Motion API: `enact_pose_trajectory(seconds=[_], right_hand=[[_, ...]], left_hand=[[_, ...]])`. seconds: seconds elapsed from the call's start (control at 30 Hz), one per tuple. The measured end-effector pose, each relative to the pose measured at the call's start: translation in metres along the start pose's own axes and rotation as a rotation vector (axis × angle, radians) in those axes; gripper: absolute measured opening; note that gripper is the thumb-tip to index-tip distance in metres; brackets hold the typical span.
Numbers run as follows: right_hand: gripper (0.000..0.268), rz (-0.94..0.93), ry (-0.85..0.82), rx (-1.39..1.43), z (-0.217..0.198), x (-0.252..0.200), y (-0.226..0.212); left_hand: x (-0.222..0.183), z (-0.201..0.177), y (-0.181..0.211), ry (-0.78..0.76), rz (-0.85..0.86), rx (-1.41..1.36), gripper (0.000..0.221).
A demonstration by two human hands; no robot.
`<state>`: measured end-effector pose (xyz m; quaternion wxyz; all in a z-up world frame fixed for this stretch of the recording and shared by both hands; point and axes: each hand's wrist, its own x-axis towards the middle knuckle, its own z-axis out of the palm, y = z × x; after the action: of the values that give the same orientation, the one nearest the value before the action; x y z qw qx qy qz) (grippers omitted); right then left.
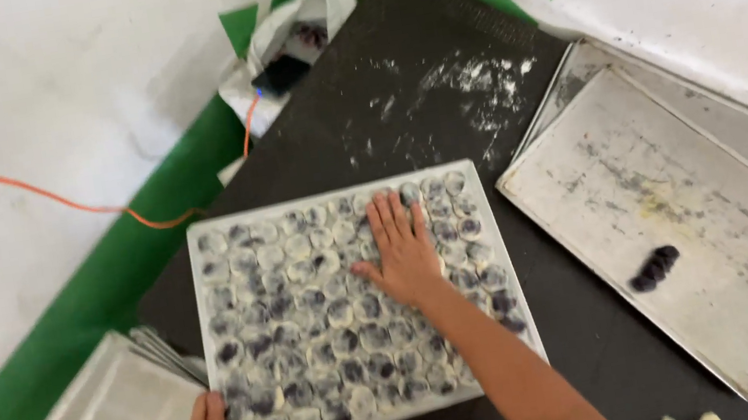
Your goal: Arranging small, filled dough portions onto a baking tray in a grid pattern and flattening them by hand.
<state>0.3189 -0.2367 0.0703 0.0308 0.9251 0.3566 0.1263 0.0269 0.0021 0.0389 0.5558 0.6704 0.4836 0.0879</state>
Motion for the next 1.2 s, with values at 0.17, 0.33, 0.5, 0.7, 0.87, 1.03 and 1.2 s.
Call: enact_pose_trajectory(seconds=[0.17, 0.33, 0.5, 0.7, 0.87, 1.03, 1.2], right_hand=[[0.085, -0.011, -0.157, 0.216, -0.01, 0.005, 0.02], [0.09, 0.029, -0.097, 0.04, 0.002, -0.005, 0.032], [0.082, -0.012, -0.148, 0.201, -0.01, -0.002, 0.053], [0.087, 0.009, -0.018, 0.08, 0.007, -0.019, 0.066], [0.085, 0.04, -0.168, 0.149, 0.0, -0.02, 0.091], [0.087, 0.053, 0.04, 0.049, 0.014, -0.032, 0.099], [0.082, 0.053, -0.042, 0.101, 0.016, -0.049, 0.113]], left_hand=[[-0.003, 0.003, 0.005, -0.036, 0.021, -0.132, 0.034], [-0.002, 0.005, 0.002, 0.014, -0.11, -0.125, 0.031], [0.022, 0.006, -0.043, 0.126, -0.152, -0.206, 0.029], [0.003, 0.003, -0.014, 0.023, 0.011, -0.184, 0.03], [0.002, 0.004, -0.004, 0.03, -0.05, -0.097, 0.034], [0.006, 0.0, -0.022, 0.061, 0.026, -0.065, 0.027], [-0.002, 0.0, -0.006, -0.003, 0.169, -0.071, 0.033]])
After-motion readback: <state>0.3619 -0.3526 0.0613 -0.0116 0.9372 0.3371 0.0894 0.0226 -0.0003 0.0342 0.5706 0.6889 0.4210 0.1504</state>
